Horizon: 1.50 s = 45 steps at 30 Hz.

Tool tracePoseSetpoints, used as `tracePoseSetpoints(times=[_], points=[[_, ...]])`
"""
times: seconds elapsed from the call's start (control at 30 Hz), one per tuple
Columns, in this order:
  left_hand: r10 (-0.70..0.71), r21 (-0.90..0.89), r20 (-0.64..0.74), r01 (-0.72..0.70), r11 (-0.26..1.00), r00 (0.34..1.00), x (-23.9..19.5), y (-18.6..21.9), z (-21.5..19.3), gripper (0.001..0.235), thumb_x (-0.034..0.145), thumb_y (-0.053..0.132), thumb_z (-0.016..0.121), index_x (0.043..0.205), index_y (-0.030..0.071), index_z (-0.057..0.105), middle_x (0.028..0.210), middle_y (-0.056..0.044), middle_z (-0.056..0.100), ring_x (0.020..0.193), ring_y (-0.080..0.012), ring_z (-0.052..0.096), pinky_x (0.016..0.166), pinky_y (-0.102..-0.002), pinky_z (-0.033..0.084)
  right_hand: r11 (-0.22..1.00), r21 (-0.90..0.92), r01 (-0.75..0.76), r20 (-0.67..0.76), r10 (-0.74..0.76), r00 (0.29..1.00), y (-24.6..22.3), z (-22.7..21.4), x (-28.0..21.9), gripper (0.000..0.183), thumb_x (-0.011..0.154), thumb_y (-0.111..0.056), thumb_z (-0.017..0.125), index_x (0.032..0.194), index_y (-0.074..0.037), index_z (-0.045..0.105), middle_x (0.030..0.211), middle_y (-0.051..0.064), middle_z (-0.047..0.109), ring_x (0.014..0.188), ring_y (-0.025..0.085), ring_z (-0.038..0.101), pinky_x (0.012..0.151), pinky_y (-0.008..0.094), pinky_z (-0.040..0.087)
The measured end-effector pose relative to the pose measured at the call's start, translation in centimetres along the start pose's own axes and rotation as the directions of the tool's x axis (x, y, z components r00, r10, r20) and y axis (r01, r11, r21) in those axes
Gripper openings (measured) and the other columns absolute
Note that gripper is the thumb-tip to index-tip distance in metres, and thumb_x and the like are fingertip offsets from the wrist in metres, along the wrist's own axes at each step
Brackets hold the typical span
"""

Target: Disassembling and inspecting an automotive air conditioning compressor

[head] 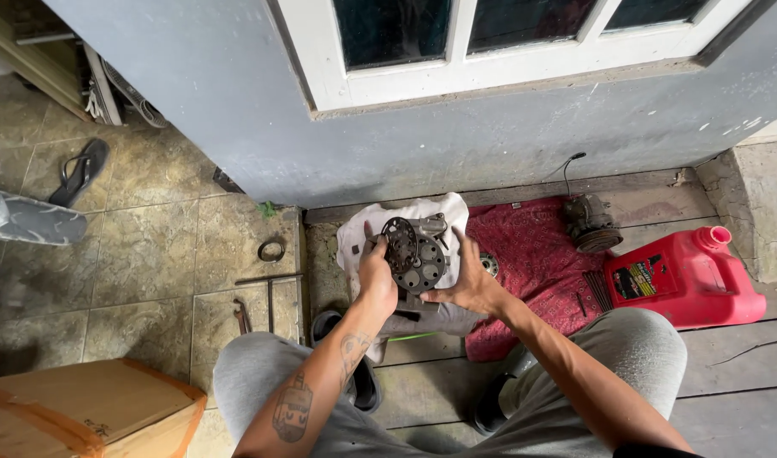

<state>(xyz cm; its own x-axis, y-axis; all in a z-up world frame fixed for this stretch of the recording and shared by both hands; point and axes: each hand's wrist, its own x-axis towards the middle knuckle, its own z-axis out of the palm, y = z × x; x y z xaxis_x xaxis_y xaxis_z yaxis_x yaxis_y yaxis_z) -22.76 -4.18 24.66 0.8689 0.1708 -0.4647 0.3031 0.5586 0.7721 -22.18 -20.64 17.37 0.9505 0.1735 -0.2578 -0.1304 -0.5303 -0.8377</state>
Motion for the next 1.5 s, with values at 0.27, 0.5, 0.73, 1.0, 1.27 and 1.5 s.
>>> tracePoseSetpoints(times=[0.27, 0.5, 0.73, 1.0, 1.27, 1.5], points=[[-0.026, -0.056, 0.04, 0.028, 0.998, 0.999, 1.0, -1.3, 0.1, 0.053, 0.108, 0.021, 0.048, 0.156, 0.008, 0.029, 0.169, -0.02, 0.014, 0.156, -0.0387, 0.014, 0.126, -0.052, 0.015, 0.927, 0.375, 0.001, 0.146, -0.06, 0.988, -0.2, -0.3, 0.5, 0.143, 0.059, -0.008, 0.1, 0.162, -0.004, 0.0, 0.159, 0.036, 0.019, 0.141, 0.057, 0.033, 0.111, 0.065, 0.042], [-0.004, -0.014, 0.156, 0.007, 1.0, 0.988, 2.8, 0.0, 1.4, 0.066, 0.112, 0.027, 0.041, 0.163, 0.007, 0.004, 0.169, -0.02, -0.009, 0.156, -0.0382, -0.011, 0.128, -0.055, 0.001, 0.843, 0.519, 0.141, 0.037, -0.187, 0.982, 0.5, -1.4, 3.9, 0.141, 0.053, 0.009, 0.096, 0.162, -0.002, 0.008, 0.157, 0.036, 0.028, 0.138, 0.057, 0.037, 0.107, 0.066, 0.042], [0.19, -0.087, 0.033, -0.187, 0.979, 0.981, 8.5, -4.7, 1.9, 0.034, 0.108, 0.024, 0.052, 0.137, 0.007, 0.048, 0.153, -0.018, 0.038, 0.141, -0.0304, 0.037, 0.116, -0.052, 0.027, 0.802, 0.577, 0.158, 0.039, -0.221, 0.975, 4.0, -2.2, 8.4, 0.144, 0.051, 0.012, 0.097, 0.165, -0.012, 0.012, 0.159, 0.028, 0.031, 0.137, 0.045, 0.043, 0.106, 0.054, 0.048], [0.118, -0.041, -0.06, -0.12, 0.992, 0.991, 8.7, -4.6, 1.4, 0.025, 0.108, 0.028, 0.05, 0.124, 0.012, 0.059, 0.168, -0.022, 0.007, 0.152, -0.0459, 0.016, 0.12, -0.055, 0.022, 0.808, 0.566, 0.164, 0.049, -0.232, 0.971, 3.6, -1.5, 7.6, 0.143, 0.054, 0.007, 0.099, 0.165, -0.016, 0.013, 0.166, 0.024, 0.016, 0.138, 0.054, 0.04, 0.107, 0.057, 0.048], [0.102, -0.055, 0.023, -0.101, 0.993, 0.995, 11.5, -6.7, 0.6, 0.013, 0.111, 0.029, 0.047, 0.112, 0.017, 0.053, 0.128, -0.014, 0.059, 0.125, -0.0308, 0.05, 0.109, -0.053, 0.031, 0.774, 0.611, 0.167, 0.033, -0.236, 0.971, 4.5, -1.5, 8.0, 0.143, 0.055, 0.009, 0.098, 0.165, -0.019, 0.011, 0.168, 0.021, 0.013, 0.14, 0.056, 0.037, 0.109, 0.058, 0.047], [0.121, -0.12, 0.026, -0.117, 0.986, 0.992, 10.0, -6.5, 1.3, 0.007, 0.107, 0.02, 0.053, 0.111, 0.015, 0.054, 0.129, -0.012, 0.058, 0.124, -0.0243, 0.051, 0.106, -0.048, 0.038, 0.76, 0.633, 0.147, 0.032, -0.216, 0.976, 6.8, -1.3, 8.9, 0.147, 0.052, 0.006, 0.101, 0.165, -0.018, 0.009, 0.166, 0.021, 0.017, 0.144, 0.05, 0.035, 0.113, 0.056, 0.044]])
